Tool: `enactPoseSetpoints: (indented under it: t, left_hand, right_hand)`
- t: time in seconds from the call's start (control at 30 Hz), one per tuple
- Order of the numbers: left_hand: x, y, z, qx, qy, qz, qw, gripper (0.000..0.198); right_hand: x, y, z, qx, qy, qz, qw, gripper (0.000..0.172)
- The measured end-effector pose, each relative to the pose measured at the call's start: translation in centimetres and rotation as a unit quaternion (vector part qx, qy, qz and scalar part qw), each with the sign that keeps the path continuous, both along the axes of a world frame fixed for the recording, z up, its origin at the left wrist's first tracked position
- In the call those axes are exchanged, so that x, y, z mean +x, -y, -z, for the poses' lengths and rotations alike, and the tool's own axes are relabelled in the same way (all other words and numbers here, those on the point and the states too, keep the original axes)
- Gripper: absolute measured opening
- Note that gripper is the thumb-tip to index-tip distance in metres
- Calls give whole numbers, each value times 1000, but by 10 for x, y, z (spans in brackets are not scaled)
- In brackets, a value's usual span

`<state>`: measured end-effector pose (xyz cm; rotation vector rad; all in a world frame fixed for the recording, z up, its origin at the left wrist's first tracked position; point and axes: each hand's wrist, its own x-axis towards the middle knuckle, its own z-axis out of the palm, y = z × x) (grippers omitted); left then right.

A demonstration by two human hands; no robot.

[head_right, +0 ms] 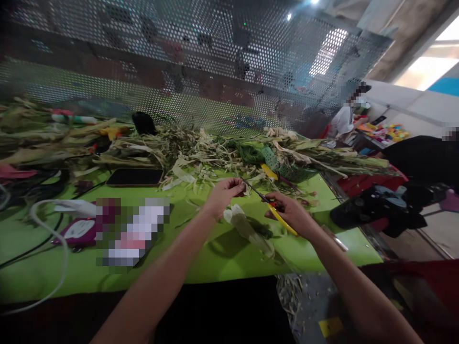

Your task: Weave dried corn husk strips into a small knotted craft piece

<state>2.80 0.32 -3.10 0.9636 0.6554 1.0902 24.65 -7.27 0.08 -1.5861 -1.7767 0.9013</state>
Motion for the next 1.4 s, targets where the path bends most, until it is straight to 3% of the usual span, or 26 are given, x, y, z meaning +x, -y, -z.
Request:
enactPoseSetpoints:
  t: [0.2,0.33,0.5,0.6,0.73,0.83,0.93,1.17,1.27,1.4]
  left_hand:
    - [-5,5,-7,-21,12,-14,1000,28]
    - [-8,9,-16,-28,7,-26,999,25]
    - [-7,9,-16,-19,-18,-39,999,19]
    - [-4,8,-12,-1,-31,-45,999,18]
    - [-3,6,-6,33,-69,-66,995,20]
    - [-5,4,-4,58,-73,-79,993,19]
    - [-6,2,-2,64,-67,-98,991,20]
    - [-13,-2,-7,67,-98,-124,985,18]
    - [-32,-9,-17,96,-155,-150,972,14]
    - [-67,-18,-27,141,-265,-217,929,10]
  right_hand:
    - [9,2,6,62,86,26,994,50]
    - [34,7,13,91,254,3,963,38]
    - [63,11,12,60,349,-28,935,43]
    - [50,6,0,101,308,-13,946,38]
    - [-3,-13,-15,206,138,26,968,32]
    - [-45,-30,-17,205,29,30,978,34]
    - [-70,-43,-13,211,5,35,977,24]
    - [-76,-59,-11,258,37,33,965,17]
    - [-75,-70,-13,242,24,23,970,17]
    - [-78,-86,-16,228,-7,13,973,17]
